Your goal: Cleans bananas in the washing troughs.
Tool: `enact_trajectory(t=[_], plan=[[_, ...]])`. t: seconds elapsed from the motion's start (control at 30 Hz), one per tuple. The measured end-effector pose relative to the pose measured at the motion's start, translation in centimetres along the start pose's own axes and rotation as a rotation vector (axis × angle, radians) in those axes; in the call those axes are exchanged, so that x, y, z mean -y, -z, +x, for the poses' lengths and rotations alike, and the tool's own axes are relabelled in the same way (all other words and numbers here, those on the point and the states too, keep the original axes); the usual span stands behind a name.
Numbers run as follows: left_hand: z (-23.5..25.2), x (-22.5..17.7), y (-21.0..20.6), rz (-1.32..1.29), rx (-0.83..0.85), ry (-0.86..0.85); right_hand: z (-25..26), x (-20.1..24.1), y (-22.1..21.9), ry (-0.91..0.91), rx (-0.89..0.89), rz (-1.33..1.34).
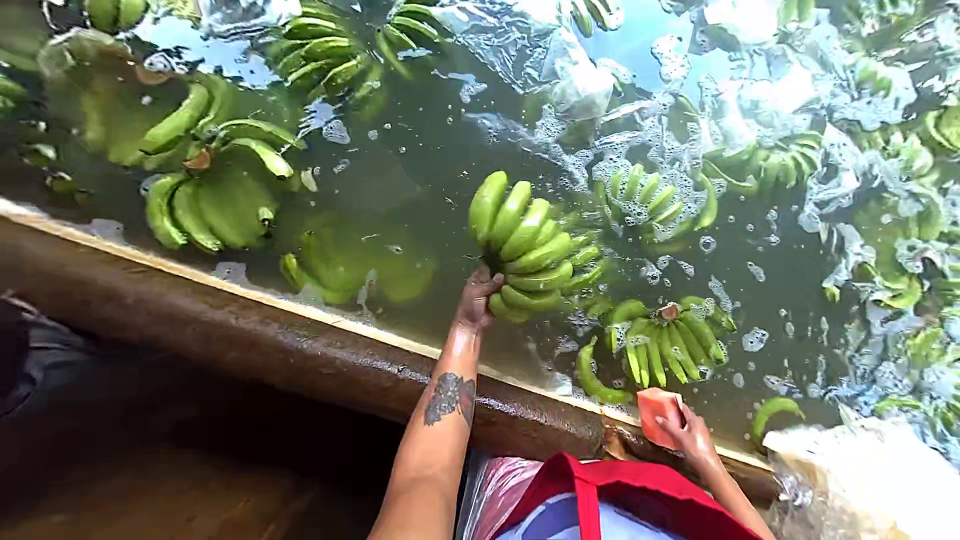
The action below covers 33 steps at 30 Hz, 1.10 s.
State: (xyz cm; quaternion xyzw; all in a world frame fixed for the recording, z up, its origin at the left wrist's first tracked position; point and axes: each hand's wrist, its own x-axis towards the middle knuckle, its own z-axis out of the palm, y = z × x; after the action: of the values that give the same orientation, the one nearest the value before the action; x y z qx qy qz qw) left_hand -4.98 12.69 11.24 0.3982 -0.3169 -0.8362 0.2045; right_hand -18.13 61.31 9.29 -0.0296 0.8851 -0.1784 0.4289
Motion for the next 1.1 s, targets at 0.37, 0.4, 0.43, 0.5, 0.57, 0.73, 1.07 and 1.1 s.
enact_trajectory(t=[0.37, 0.4, 0.43, 0.5, 0.57, 0.73, 1.07, 1.1], plan=[[3.4, 7.7, -2.3, 1.342, 0.282, -0.406, 1.4, 3.3, -1.0, 0.04, 0.118, -0.176], [3.1, 8.6, -1.5, 1.369, 0.309, -0.41, 1.3, 3.7, -1.1, 0.032, 0.128, -0.189], [2.8, 9.1, -0.6, 1.392, 0.316, -0.393, 1.2, 3.8, -1.0, 0.023, 0.134, -0.196], [2.1, 9.7, 1.9, 1.34, 0.091, -0.435, 1.6, 3.4, -0.9, 0.007, 0.131, -0.177], [1.6, 8.8, 5.3, 1.178, -0.366, -0.428, 1.8, 2.7, -1.0, 0.003, 0.114, -0.115], [4.7, 3.5, 13.4, 0.041, -1.129, 0.02, 1.9, 3.4, -0.9, -0.026, 0.125, -0.071], [7.0, 2.9, 10.1, 0.135, -0.883, 0.115, 3.5, 11.9, -2.2, 0.203, 0.25, -0.252], [5.5, 2.9, 8.9, 0.23, -0.784, 0.164, 3.8, 13.6, -2.7, 0.283, 0.256, -0.23]])
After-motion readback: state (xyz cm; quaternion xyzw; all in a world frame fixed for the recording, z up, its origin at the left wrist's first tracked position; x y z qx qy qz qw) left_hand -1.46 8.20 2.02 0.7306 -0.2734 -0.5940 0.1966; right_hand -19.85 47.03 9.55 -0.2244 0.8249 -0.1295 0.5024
